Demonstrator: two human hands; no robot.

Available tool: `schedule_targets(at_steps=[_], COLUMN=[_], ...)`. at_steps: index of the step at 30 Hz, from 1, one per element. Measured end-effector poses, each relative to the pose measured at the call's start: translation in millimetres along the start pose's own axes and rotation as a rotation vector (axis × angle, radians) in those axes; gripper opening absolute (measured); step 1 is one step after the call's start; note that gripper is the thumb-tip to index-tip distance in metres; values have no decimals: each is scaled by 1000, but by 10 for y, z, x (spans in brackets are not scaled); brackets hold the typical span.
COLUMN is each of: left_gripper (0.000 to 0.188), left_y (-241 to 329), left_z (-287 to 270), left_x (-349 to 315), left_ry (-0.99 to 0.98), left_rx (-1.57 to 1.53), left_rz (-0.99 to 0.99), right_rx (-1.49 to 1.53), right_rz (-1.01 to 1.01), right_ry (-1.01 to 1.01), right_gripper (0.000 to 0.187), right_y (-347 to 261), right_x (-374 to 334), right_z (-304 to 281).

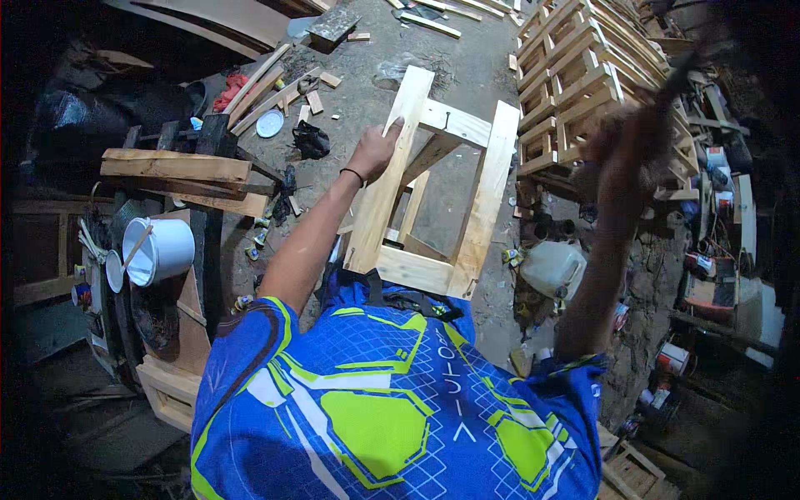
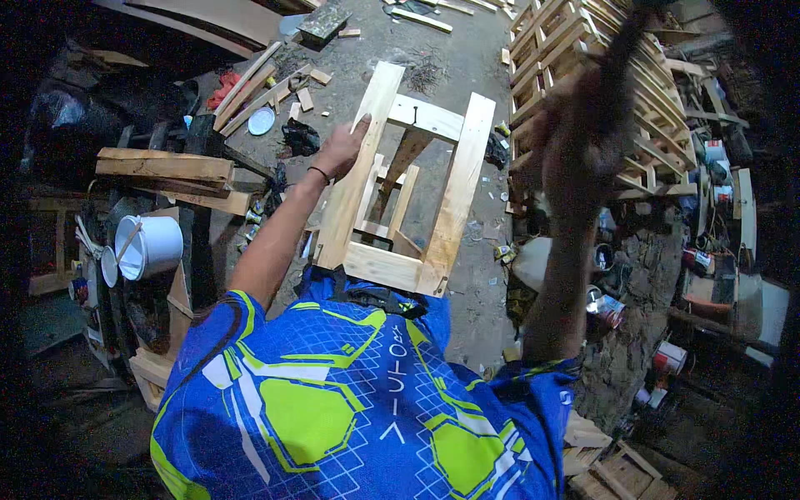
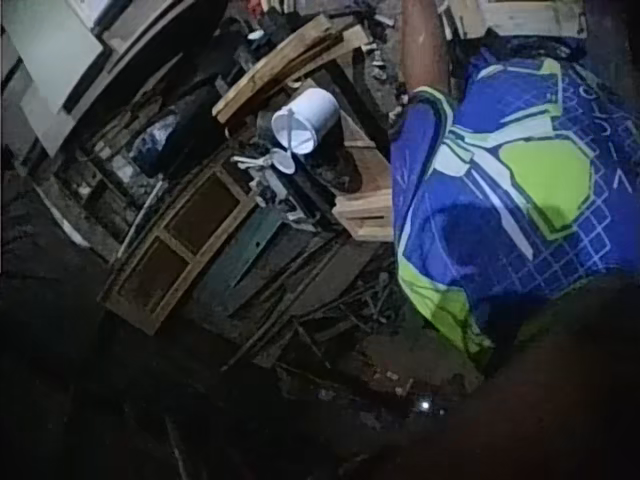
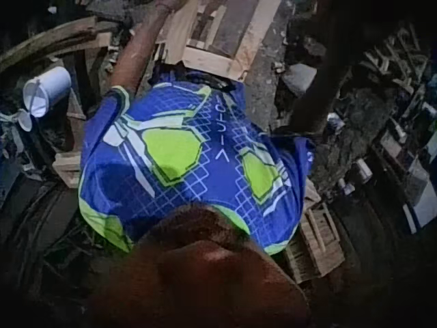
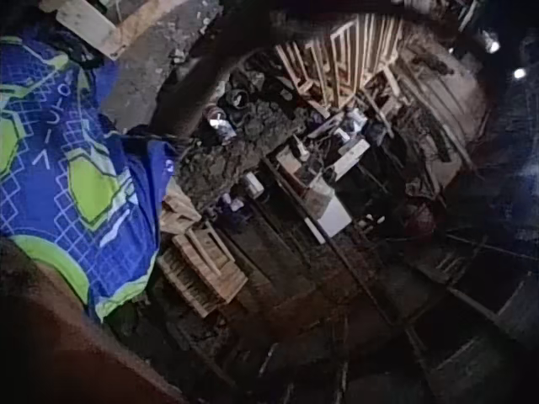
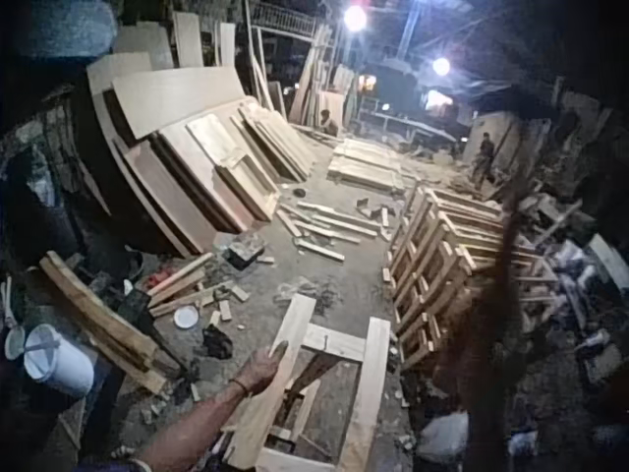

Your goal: The recorder is using a hammer and nails to assemble wooden rectangular frames.

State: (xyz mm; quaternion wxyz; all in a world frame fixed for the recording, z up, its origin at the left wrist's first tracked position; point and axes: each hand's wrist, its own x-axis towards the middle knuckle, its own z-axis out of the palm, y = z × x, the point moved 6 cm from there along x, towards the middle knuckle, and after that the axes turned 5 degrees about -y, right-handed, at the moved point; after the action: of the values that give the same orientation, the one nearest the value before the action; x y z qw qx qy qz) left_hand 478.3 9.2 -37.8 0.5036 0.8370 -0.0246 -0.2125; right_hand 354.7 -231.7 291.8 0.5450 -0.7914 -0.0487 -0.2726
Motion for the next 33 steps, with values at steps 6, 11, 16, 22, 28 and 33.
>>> schedule_targets(at_steps=[6,11,16,22,28,33], left_gripper=[78,76,74,76,74,71], left_y=[-42,17,72,-54,-16,25], left_z=[50,28,36,73,51,50], left_x=[81,17,-17,40,-19,-28], left_ry=[36,63,41,41,26,19], left_rx=[-10,3,-28,-28,-86,-160], left_rz=[56,14,33,-11,-22,2], right_rx=[-195,-605,-434,-652,-617,-973], right_rz=[443,732,799,-386,-607,-517], right_ry=[-474,-1425,-952,-235,-335,-599], right_gripper=[39,40,46,39,42,47], right_y=[1176,1697,1582,1090,1005,1157], right_x=[645,250,524,24,-1253,-1424], right_z=[244,233,62,220,200,348])
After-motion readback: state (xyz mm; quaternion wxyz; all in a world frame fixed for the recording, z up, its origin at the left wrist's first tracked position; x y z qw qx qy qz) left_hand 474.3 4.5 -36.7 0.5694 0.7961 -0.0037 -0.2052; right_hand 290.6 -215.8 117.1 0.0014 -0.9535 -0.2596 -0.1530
